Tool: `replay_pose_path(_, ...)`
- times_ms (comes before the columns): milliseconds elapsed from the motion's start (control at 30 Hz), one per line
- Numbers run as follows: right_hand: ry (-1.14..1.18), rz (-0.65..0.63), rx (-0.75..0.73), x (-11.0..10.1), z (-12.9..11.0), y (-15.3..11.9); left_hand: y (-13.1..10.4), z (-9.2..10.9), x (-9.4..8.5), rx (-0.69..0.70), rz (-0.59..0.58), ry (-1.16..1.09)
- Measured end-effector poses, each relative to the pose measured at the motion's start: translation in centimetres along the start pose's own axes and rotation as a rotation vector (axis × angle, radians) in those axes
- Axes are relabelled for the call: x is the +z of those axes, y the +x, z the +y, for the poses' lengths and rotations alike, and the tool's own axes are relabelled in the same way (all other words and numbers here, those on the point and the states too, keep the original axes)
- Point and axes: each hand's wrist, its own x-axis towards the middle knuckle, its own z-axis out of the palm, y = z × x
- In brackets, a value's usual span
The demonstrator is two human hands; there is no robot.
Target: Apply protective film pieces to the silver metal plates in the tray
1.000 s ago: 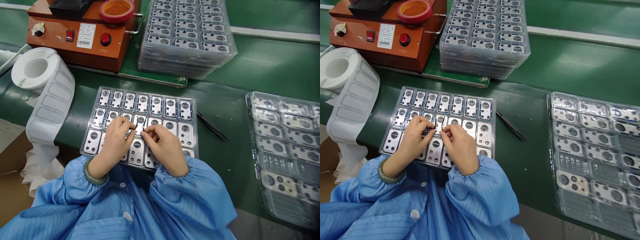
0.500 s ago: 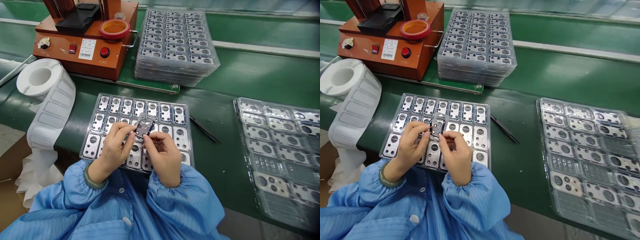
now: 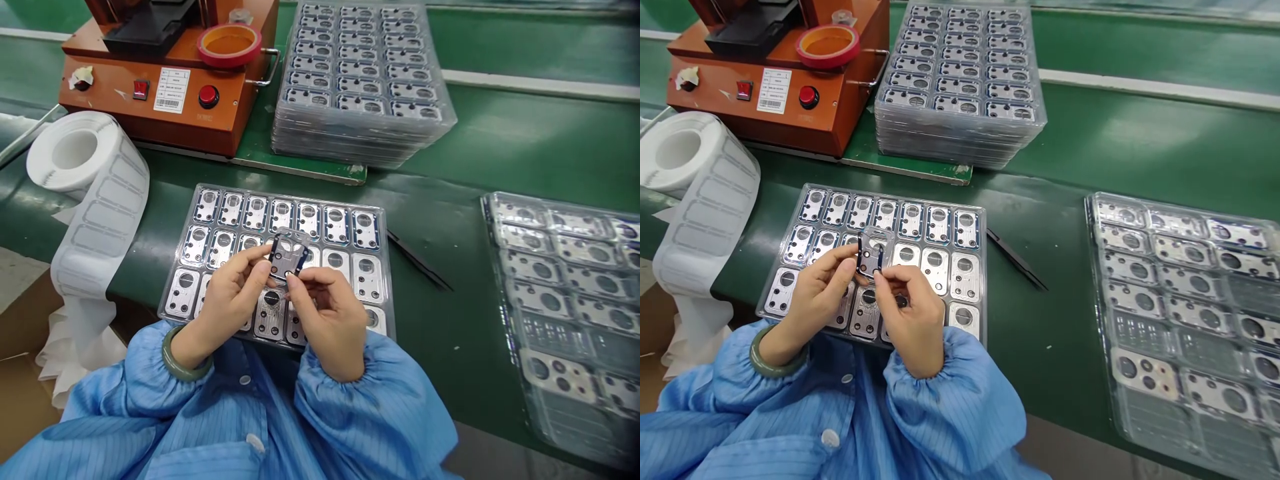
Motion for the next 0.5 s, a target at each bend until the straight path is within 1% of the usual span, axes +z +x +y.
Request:
replay_pose_path(100,-0.019,-0.013,-0.019,0.05,-0.02,-0.03,0.05,0.29,-0.03,-0.055,0.013,-0.056)
replay_pose_path(300,-0.018,-0.024,-0.016,0.06,0.04,-0.15,0.05,0.64,-0.15,-0.137,0.032,-0.072)
replay_pose_path(500,-0.022,-0.039,-0.005,0.01,0.13,-0.23,0.11,0.64,-0.17,-0.135,0.023,-0.101)
